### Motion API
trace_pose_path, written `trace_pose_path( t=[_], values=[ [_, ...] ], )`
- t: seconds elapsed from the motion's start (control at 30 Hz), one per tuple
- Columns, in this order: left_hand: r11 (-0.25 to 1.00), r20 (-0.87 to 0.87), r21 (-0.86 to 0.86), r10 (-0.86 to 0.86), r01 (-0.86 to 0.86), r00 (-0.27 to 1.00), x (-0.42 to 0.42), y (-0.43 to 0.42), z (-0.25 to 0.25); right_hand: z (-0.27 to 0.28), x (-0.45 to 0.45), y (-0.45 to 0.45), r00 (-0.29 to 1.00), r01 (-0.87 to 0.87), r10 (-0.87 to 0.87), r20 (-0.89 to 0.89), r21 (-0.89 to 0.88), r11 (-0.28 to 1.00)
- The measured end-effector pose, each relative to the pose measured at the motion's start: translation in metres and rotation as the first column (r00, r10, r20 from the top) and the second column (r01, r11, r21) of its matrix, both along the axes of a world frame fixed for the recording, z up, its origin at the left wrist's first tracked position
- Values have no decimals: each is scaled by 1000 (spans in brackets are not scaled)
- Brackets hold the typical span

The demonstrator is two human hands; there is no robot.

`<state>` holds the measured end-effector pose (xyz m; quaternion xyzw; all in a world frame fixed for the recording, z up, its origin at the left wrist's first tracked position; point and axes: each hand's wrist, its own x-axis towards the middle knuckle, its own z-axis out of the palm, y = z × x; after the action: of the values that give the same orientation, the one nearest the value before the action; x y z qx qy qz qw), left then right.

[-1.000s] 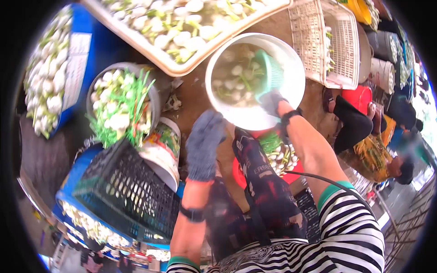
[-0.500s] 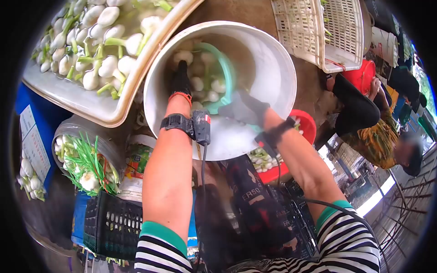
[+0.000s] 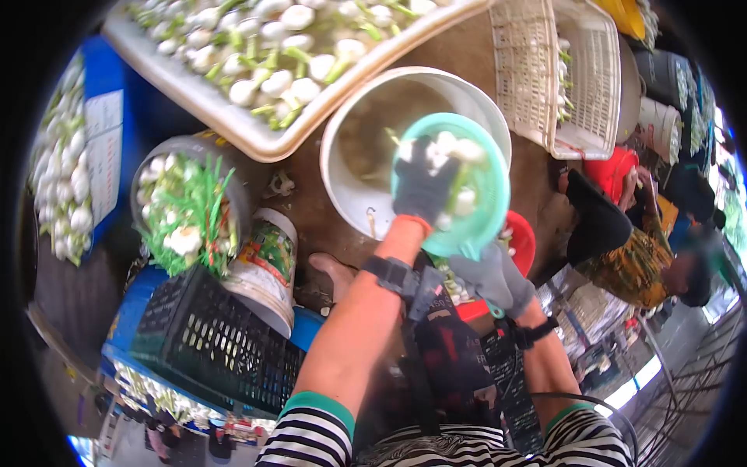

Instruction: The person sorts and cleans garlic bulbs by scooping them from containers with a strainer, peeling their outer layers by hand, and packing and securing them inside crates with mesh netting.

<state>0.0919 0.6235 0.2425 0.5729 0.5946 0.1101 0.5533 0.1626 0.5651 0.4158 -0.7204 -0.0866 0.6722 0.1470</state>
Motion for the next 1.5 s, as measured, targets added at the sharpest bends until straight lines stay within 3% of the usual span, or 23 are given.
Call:
trace_pose_path(
  t=[0.1, 0.2, 0.27, 0.33, 0.5, 0.57, 0.6, 0.67, 0.73, 0.8, 0.83, 0.9, 1.0, 1.03, 1.1, 1.2, 1.23, 1.27, 1.3, 1.33, 1.4, 1.47, 1.5],
  values=[
    [967, 97, 104, 225, -234, 970, -12, 14, 82, 64, -24, 19, 986, -139, 144, 79, -63, 988],
    [888, 130, 243, 369, -390, 920, -62, 27, 158, 117, -69, 22, 890, -431, 395, 226, 142, 891],
    [878, 129, 115, 451, -465, 883, -122, 38, 227, 152, -111, 31, 916, -373, 352, 193, 86, 924],
    [735, 206, 336, 553, -589, 807, -174, 34, 262, 173, -134, 25, 743, -669, 624, 240, 278, 689],
    [304, 233, 732, 729, -610, 643, -335, 7, 350, 205, -238, 33, 674, -618, 739, 18, 562, 550],
    [135, 364, 686, 787, -715, 498, -392, -16, 362, 208, -283, 52, 320, -623, 739, 593, 719, -307],
    [50, 529, 493, 776, -868, 345, -417, -28, 364, 209, -306, 68, 133, -379, 286, 949, 315, -870],
    [-107, 776, 149, 629, -983, 49, -461, -56, 364, 176, -331, 77, 72, -490, 470, 880, 441, -752],
    [-7, 674, 99, 736, -995, 62, -499, -92, 321, 174, -377, 83, -11, -554, 453, 891, 372, -745],
    [448, 127, 262, 862, -855, 491, -522, -129, 238, 147, -401, 84, -131, -611, 381, 915, 228, -758],
    [711, -151, 261, 699, -654, 699, -528, -145, 203, 146, -410, 84, -111, -630, 393, 913, 241, -738],
    [958, -401, 145, 287, -249, 870, -529, -180, 158, 145, -422, 76, -71, -673, 432, 899, 276, -686],
    [937, -179, 128, 345, -326, 921, -530, -223, 127, 157, -424, 67, 32, -901, 728, 685, 335, -276],
    [908, -164, 224, 392, -353, 905, -534, -229, 138, 156, -420, 63, 233, -873, 800, 553, 482, -79],
    [956, -354, 160, 288, -246, 890, -550, -226, 153, 143, -410, 56, 592, -670, 780, 202, 661, 338],
    [983, -585, 44, 168, -176, 793, -584, -218, 161, 122, -408, 51, 823, -283, 555, -120, 760, 585],
    [974, -630, -23, 161, -225, 760, -593, -211, 170, 122, -416, 46, 743, -577, 603, 291, 734, 357],
    [894, -531, 193, 441, -404, 723, -600, -222, 159, 119, -422, 45, 831, -443, 540, 134, 747, 496],
    [561, -261, 62, 808, -825, 529, -597, -222, 157, 113, -429, 45, 893, -292, 449, -24, 729, 620],
    [98, -66, -204, 991, -974, 113, -595, -218, 171, 105, -432, 44, 910, -235, 410, -56, 744, 625],
    [217, -6, -6, 976, -976, 217, -595, -214, 122, 88, -438, 42, 934, -122, 334, -123, 772, 624],
    [331, -25, 95, 943, -939, 331, -583, -199, 117, 77, -439, 38, 907, -333, 379, 184, 864, 378],
    [421, -26, 172, 906, -891, 423, -569, -186, 131, 76, -437, 38, 932, -239, 359, 47, 826, 511]
  ],
)
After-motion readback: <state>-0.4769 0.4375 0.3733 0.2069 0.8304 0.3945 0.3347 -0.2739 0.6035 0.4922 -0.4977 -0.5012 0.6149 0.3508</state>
